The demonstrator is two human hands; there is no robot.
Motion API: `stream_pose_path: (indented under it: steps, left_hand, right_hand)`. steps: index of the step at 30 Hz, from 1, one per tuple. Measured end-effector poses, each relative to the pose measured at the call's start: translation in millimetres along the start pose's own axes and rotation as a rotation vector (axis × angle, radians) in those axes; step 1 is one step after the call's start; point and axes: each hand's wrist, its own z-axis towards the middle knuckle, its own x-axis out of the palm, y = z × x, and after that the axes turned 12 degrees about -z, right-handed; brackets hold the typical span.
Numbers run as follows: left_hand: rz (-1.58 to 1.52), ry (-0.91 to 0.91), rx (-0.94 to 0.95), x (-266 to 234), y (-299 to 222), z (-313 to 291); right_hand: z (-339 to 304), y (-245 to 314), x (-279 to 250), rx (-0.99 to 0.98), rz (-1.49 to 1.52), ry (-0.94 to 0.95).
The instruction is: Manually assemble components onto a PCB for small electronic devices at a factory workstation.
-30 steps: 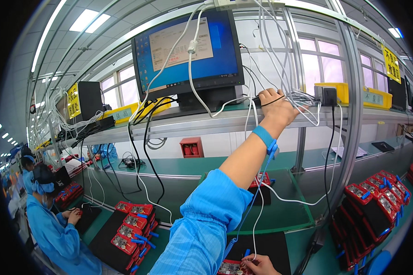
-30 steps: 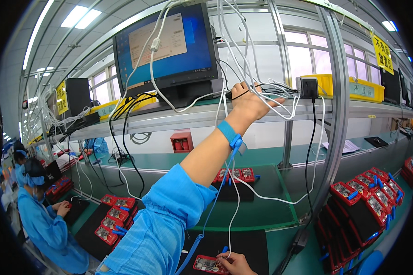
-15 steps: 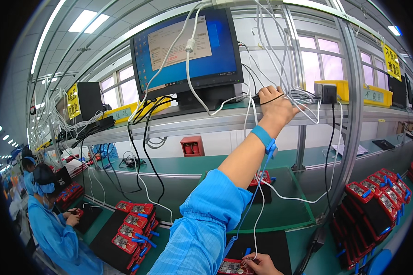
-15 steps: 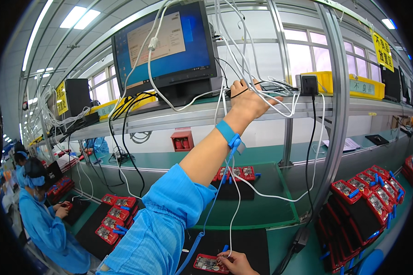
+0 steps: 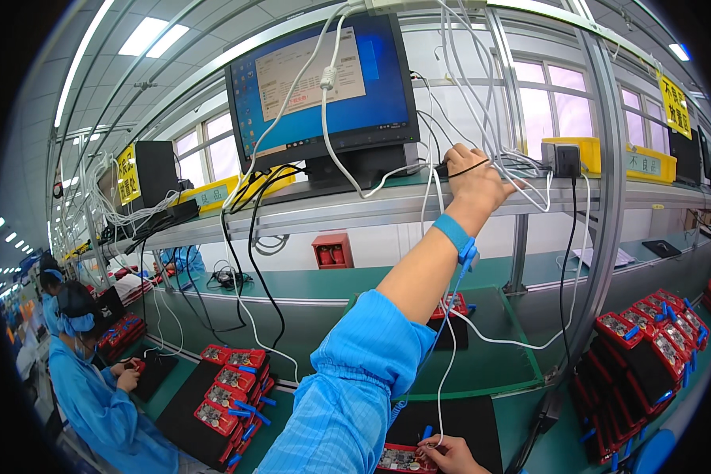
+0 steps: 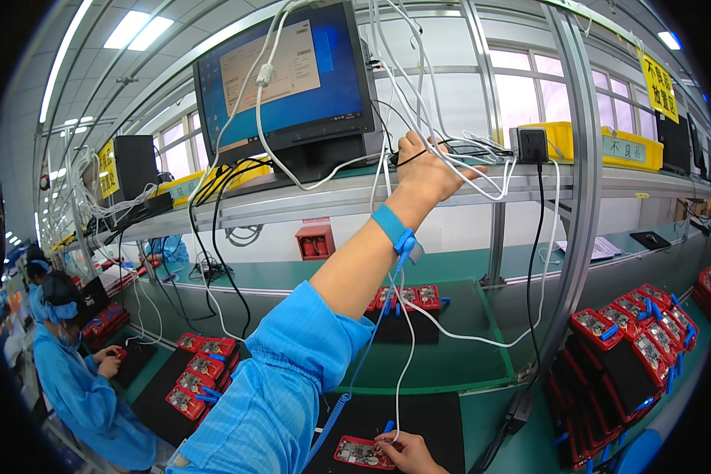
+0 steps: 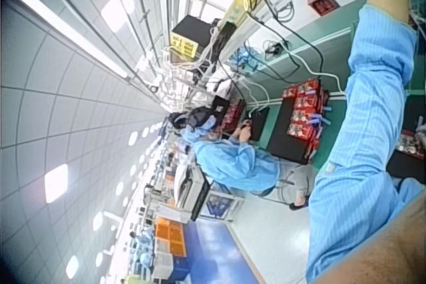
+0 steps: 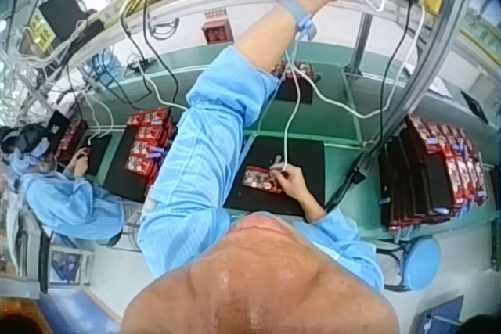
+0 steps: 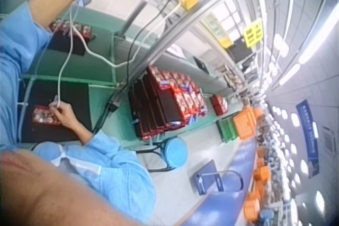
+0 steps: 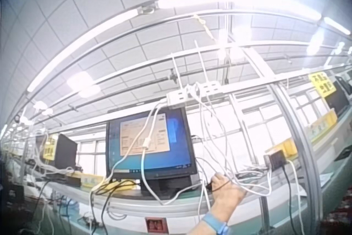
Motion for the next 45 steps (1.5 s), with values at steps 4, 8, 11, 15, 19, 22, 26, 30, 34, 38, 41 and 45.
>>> stream_pose_path:
  steps: [4, 8, 11, 15, 19, 22, 26, 30, 34, 38, 41, 45]
  left_hand:
    - [-0.01, -0.027, -0.023, -0.9, -2.2, -2.6]
    - [-0.007, 0.006, -0.031, -3.0, -3.7, -2.5]
    - [-0.017, 0.014, -0.035, -3.2, -3.3, -2.5]
    - [-0.039, -0.002, -0.043, -3.2, -1.8, -3.2]
    - [-0.051, 0.047, -0.018, -2.7, -5.1, -2.3]
    - [-0.062, 0.019, -0.018, -1.3, -1.2, -3.2]
    - [-0.048, 0.045, -0.012, -4.4, -2.0, -2.4]
    - [-0.116, -0.072, -0.021, 3.5, -0.2, -1.2]
    - [-0.14, -0.052, -0.028, 4.7, 2.4, 1.1]
    - [-0.179, -0.043, -0.013, 4.1, 3.0, -0.1]
    - [-0.204, -0.044, 0.008, 3.6, 2.0, -1.3]
    - [-0.252, 0.017, 0.015, -4.2, 1.6, -7.9]
  right_hand:
    - [0.0, -3.3, 0.9, -0.067, -0.036, -0.021]
    - [-1.1, -6.4, 1.5, 0.008, 0.031, 0.01]
    - [0.0, -3.1, 0.6, -0.041, -0.004, -0.004]
    - [0.0, -3.1, 0.1, -0.04, -0.012, -0.004]
    - [-0.7, 0.5, -0.8, -0.059, -0.055, -0.039]
    - [-0.4, 4.9, -2.7, -0.07, -0.077, -0.032]
    - [-1.2, 2.5, -1.6, -0.031, -0.047, -0.017]
    - [-0.7, -11.2, -2.9, 0.086, -0.072, 0.122]
    - [1.1, -3.5, 2.3, -0.022, 0.01, -0.01]
    - [2.5, -1.6, 1.6, -0.069, -0.011, -0.025]
    - [1.1, -3.0, 1.6, -0.064, -0.006, -0.018]
    - [-2.6, -5.4, -1.7, -0.05, -0.006, -0.012]
